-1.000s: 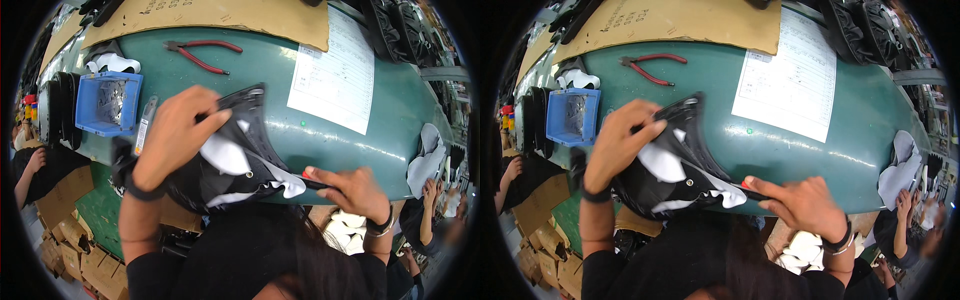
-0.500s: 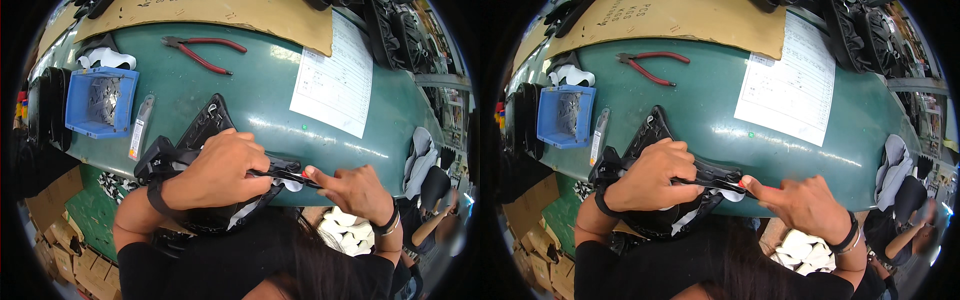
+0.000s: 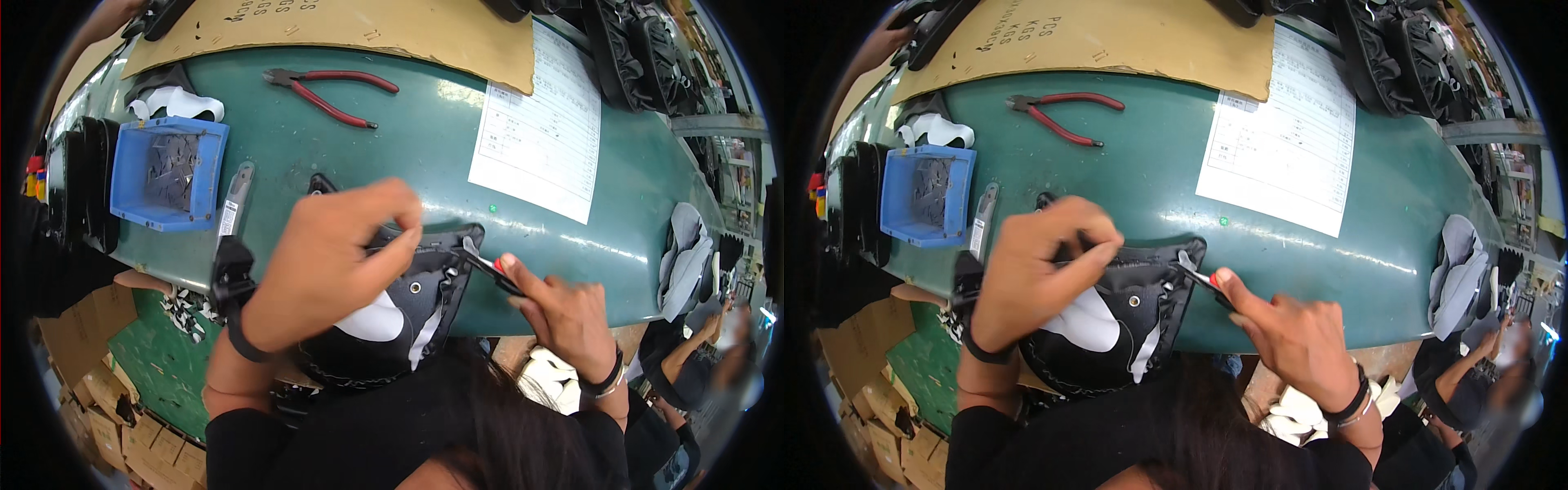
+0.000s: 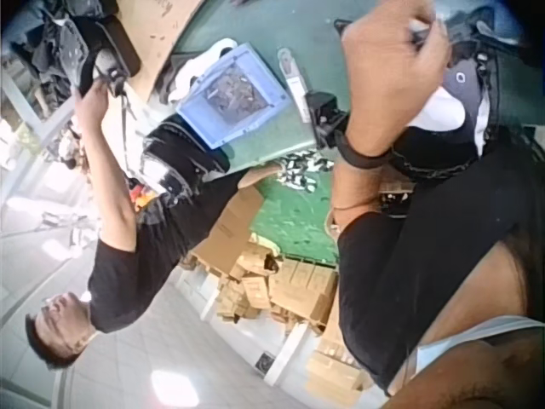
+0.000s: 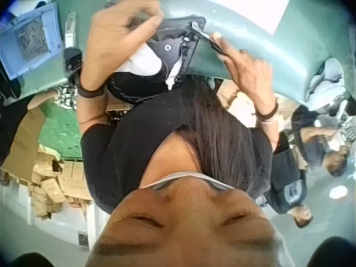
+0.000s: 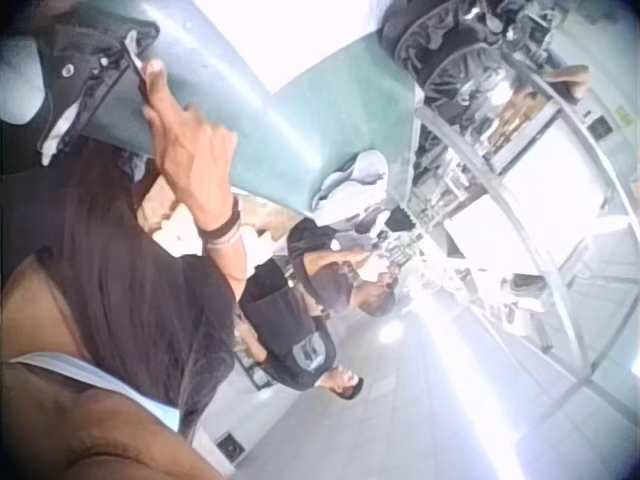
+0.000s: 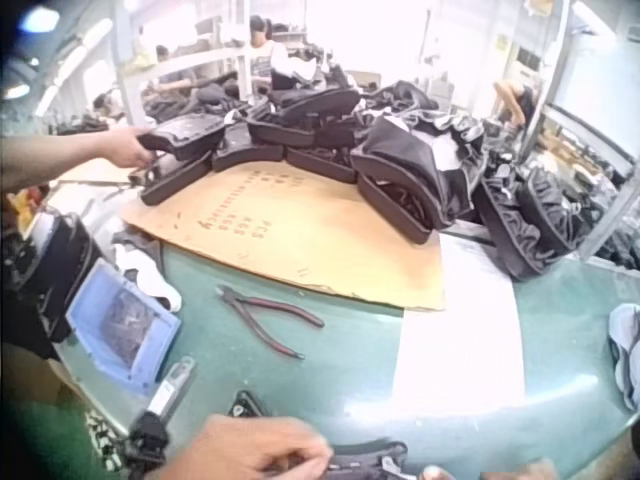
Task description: The person trims excess fabric from upholstered chair parts using a utility knife.
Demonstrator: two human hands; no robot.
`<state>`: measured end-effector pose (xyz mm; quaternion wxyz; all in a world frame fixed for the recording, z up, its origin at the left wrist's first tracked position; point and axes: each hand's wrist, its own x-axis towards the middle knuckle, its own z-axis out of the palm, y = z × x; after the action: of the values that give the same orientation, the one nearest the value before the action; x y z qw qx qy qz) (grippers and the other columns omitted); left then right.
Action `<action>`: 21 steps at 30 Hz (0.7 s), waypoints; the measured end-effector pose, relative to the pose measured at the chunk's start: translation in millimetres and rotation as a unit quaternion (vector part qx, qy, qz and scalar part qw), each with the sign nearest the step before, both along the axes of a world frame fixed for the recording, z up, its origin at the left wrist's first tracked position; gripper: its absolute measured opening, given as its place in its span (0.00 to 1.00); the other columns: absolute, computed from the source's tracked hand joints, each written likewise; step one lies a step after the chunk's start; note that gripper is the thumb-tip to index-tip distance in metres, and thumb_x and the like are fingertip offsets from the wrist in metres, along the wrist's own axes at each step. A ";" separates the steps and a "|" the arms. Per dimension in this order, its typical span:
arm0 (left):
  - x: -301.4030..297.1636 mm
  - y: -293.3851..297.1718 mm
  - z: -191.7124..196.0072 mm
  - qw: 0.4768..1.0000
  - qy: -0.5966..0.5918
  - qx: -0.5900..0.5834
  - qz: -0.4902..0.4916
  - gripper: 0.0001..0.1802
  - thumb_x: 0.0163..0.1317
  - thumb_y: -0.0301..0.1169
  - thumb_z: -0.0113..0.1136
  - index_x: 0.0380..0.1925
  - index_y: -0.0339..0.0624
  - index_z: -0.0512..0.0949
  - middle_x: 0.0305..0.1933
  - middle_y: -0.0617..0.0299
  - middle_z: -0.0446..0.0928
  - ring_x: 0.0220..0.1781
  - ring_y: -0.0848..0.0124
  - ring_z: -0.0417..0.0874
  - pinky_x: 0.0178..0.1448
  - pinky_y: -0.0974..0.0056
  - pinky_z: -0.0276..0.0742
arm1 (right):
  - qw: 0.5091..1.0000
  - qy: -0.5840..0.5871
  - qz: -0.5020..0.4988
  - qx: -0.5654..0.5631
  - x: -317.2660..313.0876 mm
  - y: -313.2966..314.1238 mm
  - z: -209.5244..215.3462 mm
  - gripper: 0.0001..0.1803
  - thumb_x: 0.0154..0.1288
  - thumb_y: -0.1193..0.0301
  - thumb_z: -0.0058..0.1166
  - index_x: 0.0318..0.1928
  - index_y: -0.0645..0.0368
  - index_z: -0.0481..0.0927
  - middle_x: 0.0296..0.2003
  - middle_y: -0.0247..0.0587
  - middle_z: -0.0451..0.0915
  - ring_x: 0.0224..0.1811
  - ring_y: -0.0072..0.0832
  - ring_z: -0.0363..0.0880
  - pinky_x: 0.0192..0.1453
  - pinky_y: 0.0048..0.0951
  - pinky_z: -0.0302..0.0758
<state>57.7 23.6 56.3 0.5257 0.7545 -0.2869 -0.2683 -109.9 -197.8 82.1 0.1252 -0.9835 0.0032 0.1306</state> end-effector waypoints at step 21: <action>-4.2 66.2 -18.8 0.680 0.100 -0.685 -0.240 0.13 0.53 0.28 0.58 0.11 0.50 0.71 0.17 0.73 0.66 0.19 0.80 0.65 0.27 0.71 0.59 | 0.919 -0.109 -0.257 0.280 -71.8 25.1 -53.9 0.27 0.63 0.69 0.61 0.61 0.59 0.69 0.37 0.48 0.84 0.29 0.41 0.85 0.36 0.34 0.79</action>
<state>53.5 89.8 37.5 0.8393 0.0572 -0.5071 -0.1875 -181.7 -172.7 28.2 0.4246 -0.8816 0.2052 -0.0181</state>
